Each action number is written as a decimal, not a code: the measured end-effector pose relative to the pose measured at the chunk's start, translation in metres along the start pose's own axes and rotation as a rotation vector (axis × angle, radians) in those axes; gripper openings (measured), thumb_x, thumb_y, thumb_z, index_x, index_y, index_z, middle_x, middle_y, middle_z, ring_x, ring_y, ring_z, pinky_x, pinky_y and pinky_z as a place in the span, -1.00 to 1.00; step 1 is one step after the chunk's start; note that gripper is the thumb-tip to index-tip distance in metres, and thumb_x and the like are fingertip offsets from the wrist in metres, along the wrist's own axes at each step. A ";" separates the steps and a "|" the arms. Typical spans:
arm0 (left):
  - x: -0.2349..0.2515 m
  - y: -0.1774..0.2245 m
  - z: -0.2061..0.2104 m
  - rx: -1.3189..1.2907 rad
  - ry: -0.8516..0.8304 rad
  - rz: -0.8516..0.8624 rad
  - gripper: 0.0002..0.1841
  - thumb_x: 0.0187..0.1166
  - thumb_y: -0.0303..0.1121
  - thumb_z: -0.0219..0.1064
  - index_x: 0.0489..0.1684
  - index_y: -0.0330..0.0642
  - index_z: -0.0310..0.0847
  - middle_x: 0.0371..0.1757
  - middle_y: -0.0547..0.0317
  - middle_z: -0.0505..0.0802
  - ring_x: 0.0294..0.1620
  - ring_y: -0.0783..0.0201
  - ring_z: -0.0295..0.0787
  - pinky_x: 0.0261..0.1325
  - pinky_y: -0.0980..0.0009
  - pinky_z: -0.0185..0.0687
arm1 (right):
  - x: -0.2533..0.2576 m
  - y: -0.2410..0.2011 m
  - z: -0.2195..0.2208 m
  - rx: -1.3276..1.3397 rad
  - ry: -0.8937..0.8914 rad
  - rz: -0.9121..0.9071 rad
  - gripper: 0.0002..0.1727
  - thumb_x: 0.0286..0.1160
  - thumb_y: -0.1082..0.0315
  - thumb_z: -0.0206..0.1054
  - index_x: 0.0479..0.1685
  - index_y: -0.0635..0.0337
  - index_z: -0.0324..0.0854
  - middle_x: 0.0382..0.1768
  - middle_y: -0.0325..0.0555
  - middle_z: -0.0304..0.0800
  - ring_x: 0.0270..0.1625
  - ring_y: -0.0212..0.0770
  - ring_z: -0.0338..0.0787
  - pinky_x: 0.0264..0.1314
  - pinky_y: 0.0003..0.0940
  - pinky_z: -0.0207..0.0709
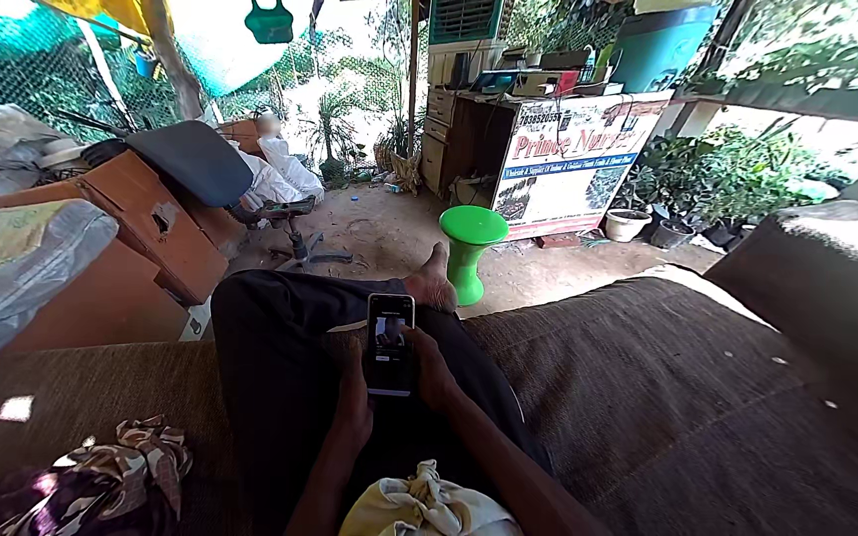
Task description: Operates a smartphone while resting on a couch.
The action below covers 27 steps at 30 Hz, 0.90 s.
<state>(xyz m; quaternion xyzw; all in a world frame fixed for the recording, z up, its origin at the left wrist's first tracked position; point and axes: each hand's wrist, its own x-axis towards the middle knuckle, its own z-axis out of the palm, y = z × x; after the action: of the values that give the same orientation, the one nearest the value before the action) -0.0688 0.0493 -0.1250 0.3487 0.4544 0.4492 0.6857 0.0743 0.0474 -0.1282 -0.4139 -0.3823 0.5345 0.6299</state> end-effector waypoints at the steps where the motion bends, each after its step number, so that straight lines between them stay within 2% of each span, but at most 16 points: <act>1: 0.000 0.000 0.000 0.003 -0.001 0.000 -0.28 0.82 0.22 -0.27 0.62 -0.17 0.38 0.39 -0.12 0.74 0.34 0.00 0.73 0.26 -0.02 0.70 | 0.000 0.000 0.000 0.002 0.002 0.001 -0.51 0.71 0.06 0.00 0.27 0.23 0.63 0.00 0.02 0.85 0.08 -0.15 0.84 0.21 -0.18 0.71; 9: 0.000 0.001 0.001 -0.002 0.008 -0.006 -0.27 0.82 0.23 -0.26 0.62 -0.18 0.39 0.39 -0.12 0.73 0.34 0.00 0.72 0.25 -0.02 0.70 | 0.004 0.001 0.000 0.004 0.010 -0.001 -0.59 0.73 0.16 0.05 0.20 0.26 0.67 -0.03 0.04 0.85 0.04 -0.15 0.84 0.19 -0.19 0.71; 14: -0.001 0.001 0.000 0.000 0.012 -0.010 -0.28 0.81 0.23 -0.23 0.63 -0.16 0.37 0.42 -0.11 0.71 0.37 0.00 0.70 0.28 -0.03 0.68 | 0.005 0.002 0.002 0.054 0.017 -0.011 -0.69 0.74 0.29 0.16 0.14 0.34 0.67 -0.12 0.10 0.86 -0.06 -0.12 0.87 0.10 -0.20 0.76; 16: -0.001 0.001 0.000 0.004 0.007 -0.012 -0.28 0.81 0.23 -0.22 0.64 -0.16 0.36 0.45 -0.11 0.69 0.39 0.00 0.68 0.30 -0.04 0.66 | 0.005 0.002 0.002 0.070 0.009 -0.010 -0.70 0.64 0.31 0.30 0.14 0.38 0.66 -0.11 0.14 0.87 -0.06 -0.08 0.88 0.12 -0.17 0.76; 18: -0.001 0.000 0.000 0.011 0.012 -0.012 -0.29 0.82 0.22 -0.23 0.62 -0.17 0.38 0.41 -0.12 0.71 0.36 0.00 0.71 0.26 -0.02 0.69 | 0.005 0.001 0.002 0.076 0.004 -0.001 -0.62 0.48 0.31 0.47 0.15 0.41 0.64 -0.09 0.18 0.87 -0.06 -0.03 0.89 0.13 -0.14 0.78; 20: 0.000 -0.001 0.000 0.014 0.018 -0.008 -0.31 0.83 0.20 -0.24 0.62 -0.15 0.38 0.41 -0.10 0.71 0.36 0.00 0.70 0.25 -0.02 0.69 | 0.004 0.000 0.003 0.072 -0.008 -0.002 -0.55 0.40 0.27 0.54 0.16 0.41 0.64 -0.07 0.17 0.87 -0.04 -0.03 0.89 0.15 -0.14 0.77; 22: 0.000 -0.002 -0.001 0.018 0.019 -0.011 -0.31 0.83 0.20 -0.24 0.65 -0.12 0.36 0.46 -0.09 0.68 0.41 0.01 0.66 0.30 -0.03 0.66 | 0.003 0.001 0.002 0.074 -0.024 -0.009 -0.54 0.44 0.19 0.50 0.17 0.37 0.64 -0.07 0.14 0.86 -0.02 -0.07 0.87 0.16 -0.16 0.75; 24: 0.001 -0.002 0.000 0.017 0.020 -0.002 -0.31 0.83 0.19 -0.24 0.62 -0.16 0.38 0.40 -0.11 0.71 0.35 0.01 0.70 0.25 -0.01 0.69 | 0.002 0.001 0.001 0.066 -0.030 -0.015 -0.53 0.54 0.09 0.39 0.19 0.32 0.65 -0.07 0.11 0.86 -0.02 -0.10 0.87 0.16 -0.16 0.75; 27: -0.001 0.000 0.000 0.008 0.005 0.009 -0.30 0.84 0.19 -0.25 0.59 -0.19 0.40 0.36 -0.12 0.74 0.30 0.01 0.74 0.22 0.01 0.72 | 0.004 0.005 -0.002 0.026 -0.022 -0.023 -0.47 0.57 -0.13 0.19 0.07 0.18 0.70 -0.08 -0.02 0.80 0.03 -0.17 0.79 0.17 -0.20 0.68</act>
<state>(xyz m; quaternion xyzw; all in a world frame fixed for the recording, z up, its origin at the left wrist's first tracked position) -0.0687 0.0484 -0.1248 0.3521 0.4563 0.4513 0.6813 0.0751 0.0512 -0.1333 -0.3953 -0.3872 0.5367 0.6370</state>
